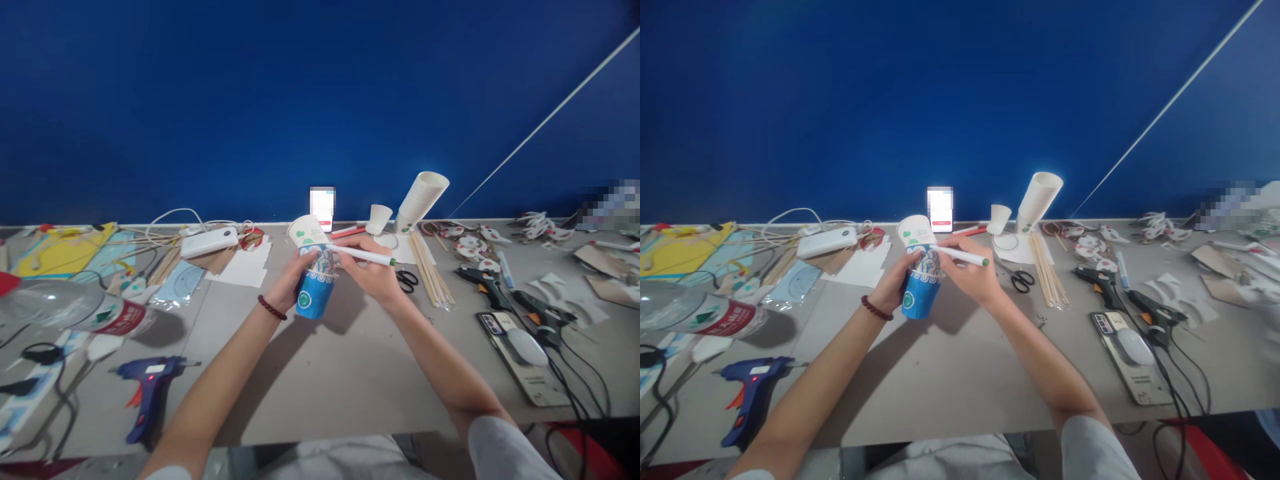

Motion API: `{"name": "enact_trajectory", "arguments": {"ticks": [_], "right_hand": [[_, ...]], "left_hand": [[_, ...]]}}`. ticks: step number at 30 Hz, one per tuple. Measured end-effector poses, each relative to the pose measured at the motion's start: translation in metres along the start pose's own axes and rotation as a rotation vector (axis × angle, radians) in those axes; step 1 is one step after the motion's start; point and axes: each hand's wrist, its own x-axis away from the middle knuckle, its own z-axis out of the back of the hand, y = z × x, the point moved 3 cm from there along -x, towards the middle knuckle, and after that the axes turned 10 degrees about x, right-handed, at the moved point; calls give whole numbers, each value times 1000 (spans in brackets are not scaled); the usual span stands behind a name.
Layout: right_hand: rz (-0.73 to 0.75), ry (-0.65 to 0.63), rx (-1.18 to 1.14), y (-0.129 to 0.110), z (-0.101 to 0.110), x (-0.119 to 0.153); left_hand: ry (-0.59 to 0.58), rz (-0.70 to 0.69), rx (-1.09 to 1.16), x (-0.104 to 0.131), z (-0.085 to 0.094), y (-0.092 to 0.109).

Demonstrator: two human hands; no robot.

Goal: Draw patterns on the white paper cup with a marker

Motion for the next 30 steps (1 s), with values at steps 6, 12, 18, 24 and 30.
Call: {"name": "enact_trajectory", "arguments": {"ticks": [6, 12, 18, 24, 30], "right_hand": [[-11, -14, -10, 0, 1, 1], [1, -11, -13, -1, 0, 1], [6, -10, -3, -4, 0, 0], [-3, -12, -10, -2, -1, 1], [-6, -1, -17, -1, 0, 1]], "left_hand": [[-11, 3, 8, 0, 0, 0], [-10, -12, 3, 0, -1, 1], [-3, -25, -20, -1, 1, 0], [8, -26, -40, 0, 0, 1], [-5, -6, -19, 0, 0, 1]]}}
